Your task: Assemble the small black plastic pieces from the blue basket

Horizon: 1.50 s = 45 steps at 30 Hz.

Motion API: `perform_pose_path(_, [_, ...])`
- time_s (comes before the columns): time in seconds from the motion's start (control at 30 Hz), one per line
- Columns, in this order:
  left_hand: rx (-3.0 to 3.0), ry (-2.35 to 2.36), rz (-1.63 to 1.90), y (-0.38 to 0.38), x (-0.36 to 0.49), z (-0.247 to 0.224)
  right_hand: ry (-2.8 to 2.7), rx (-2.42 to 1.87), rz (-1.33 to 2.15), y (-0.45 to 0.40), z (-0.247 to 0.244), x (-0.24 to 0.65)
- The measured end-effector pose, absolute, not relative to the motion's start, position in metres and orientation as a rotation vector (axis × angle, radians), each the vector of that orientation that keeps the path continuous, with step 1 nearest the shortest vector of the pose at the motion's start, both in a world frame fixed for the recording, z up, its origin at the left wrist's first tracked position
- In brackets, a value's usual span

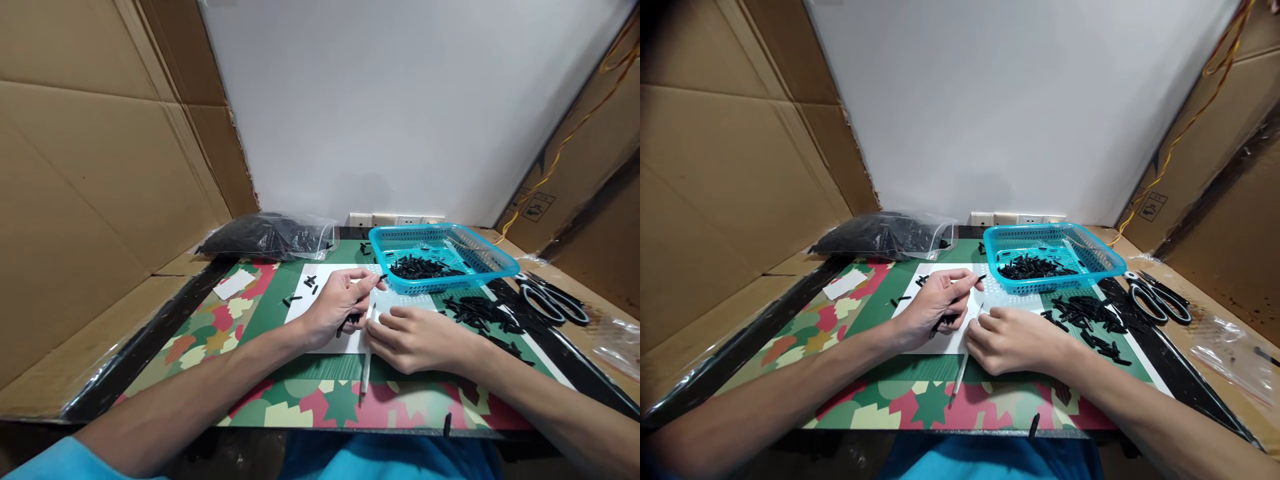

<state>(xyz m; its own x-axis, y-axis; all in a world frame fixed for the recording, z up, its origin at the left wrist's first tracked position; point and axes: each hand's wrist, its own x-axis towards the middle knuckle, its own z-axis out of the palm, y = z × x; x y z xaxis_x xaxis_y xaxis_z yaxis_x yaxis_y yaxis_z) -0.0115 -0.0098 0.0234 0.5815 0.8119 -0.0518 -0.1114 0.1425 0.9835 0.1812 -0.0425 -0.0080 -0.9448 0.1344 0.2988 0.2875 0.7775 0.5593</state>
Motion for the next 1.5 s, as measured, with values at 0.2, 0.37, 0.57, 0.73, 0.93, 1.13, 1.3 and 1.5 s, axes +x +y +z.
perform_pose_path(0.2, [1.227,0.722,0.758,-0.009,-0.013,0.025,-2.605,-0.211,-0.832,-0.043,0.000,0.182])
perform_pose_path(0.37, [1.224,0.752,0.807,-0.010,-0.013,0.027,-2.402,-0.153,-0.788,-0.051,0.017,0.193])
perform_pose_path(0.57, [1.254,0.786,0.890,-0.009,-0.012,0.026,-2.185,-0.268,-0.699,-0.053,0.019,0.205])
perform_pose_path(0.73, [1.288,0.802,0.891,-0.011,-0.012,0.026,-1.986,-0.460,-0.598,-0.049,0.011,0.205])
perform_pose_path(0.93, [1.247,0.782,0.852,-0.015,-0.011,0.026,-1.872,-0.533,-0.545,-0.054,0.014,0.202])
perform_pose_path(1.13, [1.235,0.715,0.840,-0.018,-0.010,0.024,-1.865,-0.476,-0.531,-0.055,0.013,0.200])
perform_pose_path(1.3, [1.231,0.696,0.835,-0.018,-0.010,0.024,-1.842,-0.443,-0.560,-0.052,0.011,0.200])
perform_pose_path(1.5, [1.234,0.699,0.831,-0.018,-0.010,0.025,-1.828,-0.419,-0.556,-0.053,0.013,0.198])
